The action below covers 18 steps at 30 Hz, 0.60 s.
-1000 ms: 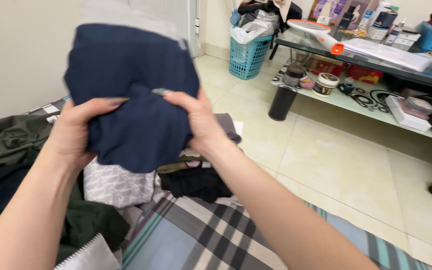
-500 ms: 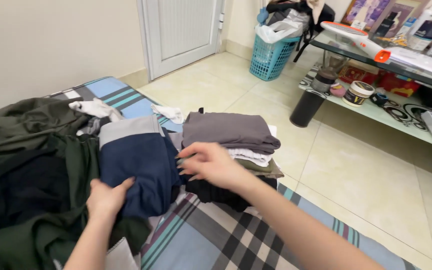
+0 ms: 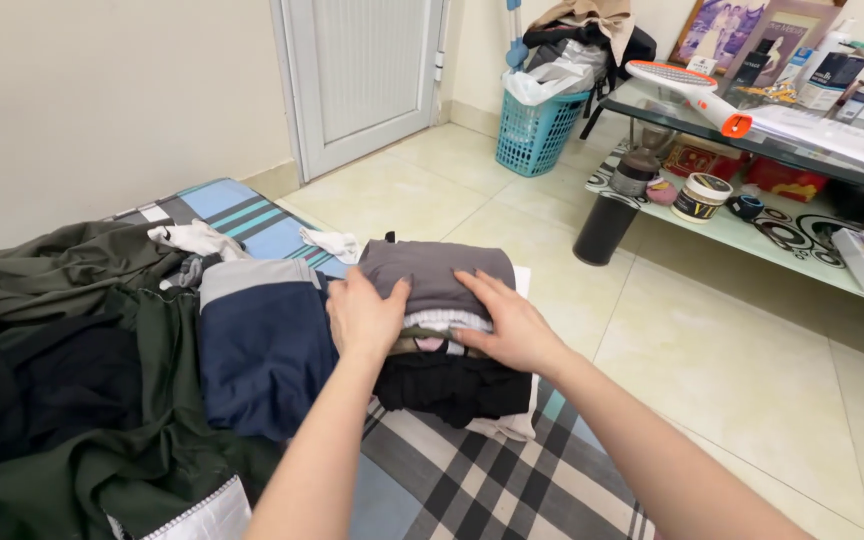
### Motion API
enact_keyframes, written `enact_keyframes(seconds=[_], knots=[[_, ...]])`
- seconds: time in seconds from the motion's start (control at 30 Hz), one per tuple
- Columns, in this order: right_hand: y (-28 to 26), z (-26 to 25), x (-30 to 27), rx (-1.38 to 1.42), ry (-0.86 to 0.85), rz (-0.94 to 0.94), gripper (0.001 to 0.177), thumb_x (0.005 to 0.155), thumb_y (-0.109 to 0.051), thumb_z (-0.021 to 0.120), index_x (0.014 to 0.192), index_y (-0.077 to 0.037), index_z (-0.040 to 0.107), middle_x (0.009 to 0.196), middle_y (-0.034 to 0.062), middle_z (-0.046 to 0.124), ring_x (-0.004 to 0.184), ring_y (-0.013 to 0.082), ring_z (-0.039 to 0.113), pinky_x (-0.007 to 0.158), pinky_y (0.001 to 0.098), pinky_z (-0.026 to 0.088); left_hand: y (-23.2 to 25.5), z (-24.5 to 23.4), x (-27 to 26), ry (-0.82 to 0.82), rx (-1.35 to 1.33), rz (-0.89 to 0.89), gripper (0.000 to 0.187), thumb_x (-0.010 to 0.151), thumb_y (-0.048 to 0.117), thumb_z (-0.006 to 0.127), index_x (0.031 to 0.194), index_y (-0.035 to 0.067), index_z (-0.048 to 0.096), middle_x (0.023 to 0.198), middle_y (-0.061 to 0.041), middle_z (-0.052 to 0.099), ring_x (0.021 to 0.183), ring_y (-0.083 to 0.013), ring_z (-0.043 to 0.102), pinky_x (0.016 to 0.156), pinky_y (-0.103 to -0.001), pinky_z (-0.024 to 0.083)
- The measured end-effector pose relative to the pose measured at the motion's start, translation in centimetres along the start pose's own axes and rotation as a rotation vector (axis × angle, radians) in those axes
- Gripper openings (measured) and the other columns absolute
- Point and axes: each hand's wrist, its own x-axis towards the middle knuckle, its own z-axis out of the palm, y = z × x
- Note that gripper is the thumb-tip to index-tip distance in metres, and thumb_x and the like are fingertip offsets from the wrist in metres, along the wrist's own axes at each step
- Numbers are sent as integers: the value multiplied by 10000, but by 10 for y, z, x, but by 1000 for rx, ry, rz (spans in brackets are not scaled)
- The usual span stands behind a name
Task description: The recorder is folding and stacking various items of clothing on a bed.
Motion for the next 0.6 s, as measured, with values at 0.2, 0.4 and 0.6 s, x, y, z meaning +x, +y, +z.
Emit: enact_keyframes(seconds=[0.2,0.4,0.6], knots=[[25,5,-9,28,-4,4,734,863,-335,730,1529,-215,448,1510,172,528,1280,387,590,1038,417,496,-6,9,2,-64,-173,-283,875,673,445,926,1281,-38,524,1233,-279,585,1069,-404,644,924,-439,527],[7,-10,-15,-134,-33,145,755,752,-235,695,1476,-210,485,1115,134,734,973,361,698,865,458,552,8,1,-4,-416,-615,-429,649,660,308,848,1182,-38,677,1117,-186,776,944,-290,751,776,-374,569],[7,-11,-15,-127,11,273,690,736,-228,700,1414,-287,586,866,164,751,866,354,723,831,452,572,6,15,-7,-305,-751,-327,639,690,273,853,1198,-57,651,1147,-180,752,951,-213,750,792,-301,577]])
